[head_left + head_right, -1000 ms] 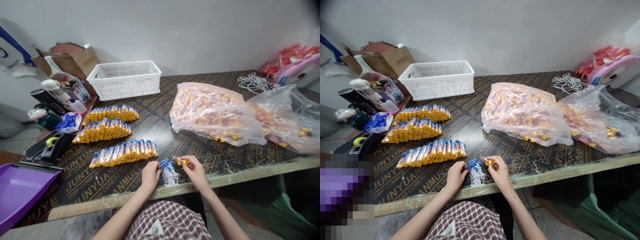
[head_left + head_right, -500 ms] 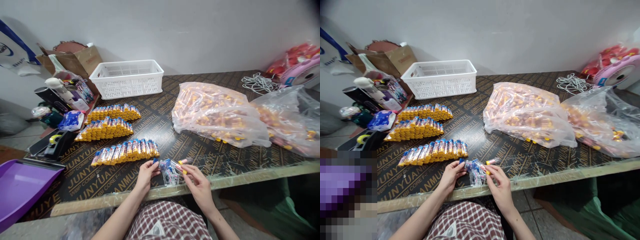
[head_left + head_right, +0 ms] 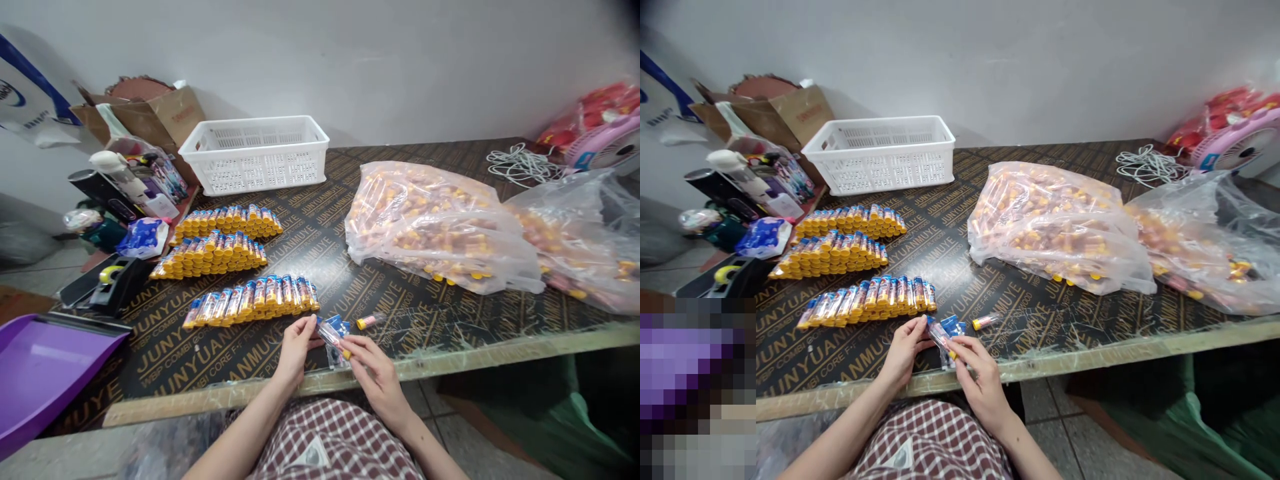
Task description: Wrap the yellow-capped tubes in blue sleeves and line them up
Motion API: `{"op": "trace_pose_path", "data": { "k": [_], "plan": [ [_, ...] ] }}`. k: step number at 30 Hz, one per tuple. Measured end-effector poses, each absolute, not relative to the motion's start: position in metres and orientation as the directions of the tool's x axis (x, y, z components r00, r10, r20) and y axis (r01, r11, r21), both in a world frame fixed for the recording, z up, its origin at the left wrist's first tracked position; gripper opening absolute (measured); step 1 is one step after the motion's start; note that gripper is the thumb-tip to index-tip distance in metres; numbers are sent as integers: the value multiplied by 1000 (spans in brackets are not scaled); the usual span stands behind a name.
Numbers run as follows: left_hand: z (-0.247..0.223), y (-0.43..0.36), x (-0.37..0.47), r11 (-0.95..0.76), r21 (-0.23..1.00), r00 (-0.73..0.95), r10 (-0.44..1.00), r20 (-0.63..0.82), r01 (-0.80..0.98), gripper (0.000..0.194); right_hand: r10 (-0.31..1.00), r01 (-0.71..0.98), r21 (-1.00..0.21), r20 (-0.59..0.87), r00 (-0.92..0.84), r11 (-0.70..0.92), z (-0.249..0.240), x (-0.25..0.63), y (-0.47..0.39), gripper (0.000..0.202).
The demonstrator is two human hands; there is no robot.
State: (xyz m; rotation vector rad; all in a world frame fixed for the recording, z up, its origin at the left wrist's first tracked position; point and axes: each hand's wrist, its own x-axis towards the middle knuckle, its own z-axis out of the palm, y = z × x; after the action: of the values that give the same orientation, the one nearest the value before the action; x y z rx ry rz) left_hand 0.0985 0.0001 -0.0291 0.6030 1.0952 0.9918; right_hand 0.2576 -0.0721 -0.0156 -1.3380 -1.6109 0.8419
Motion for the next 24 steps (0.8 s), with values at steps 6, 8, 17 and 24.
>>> {"op": "trace_pose_path", "data": {
  "k": [6, 8, 17, 24],
  "plan": [
    [-11, -6, 101, 580, 715, 336, 813, -477, -390, 51, 966, 441, -859, 244, -91, 258, -27, 255, -67, 54],
    [-8, -8, 101, 608, 713, 404, 784, -471, -349, 45, 950, 475, -825, 294, -103, 306, -26, 256, -64, 67],
    [-10, -17, 104, 634, 732, 459, 743, -487, -250, 36, 928, 321, -878, 291, -233, 356, -22, 255, -58, 80],
    [-7, -20, 105, 630, 730, 447, 751, -486, -265, 37, 939, 258, -908, 289, -186, 331, -25, 254, -61, 82]
  ]
}}
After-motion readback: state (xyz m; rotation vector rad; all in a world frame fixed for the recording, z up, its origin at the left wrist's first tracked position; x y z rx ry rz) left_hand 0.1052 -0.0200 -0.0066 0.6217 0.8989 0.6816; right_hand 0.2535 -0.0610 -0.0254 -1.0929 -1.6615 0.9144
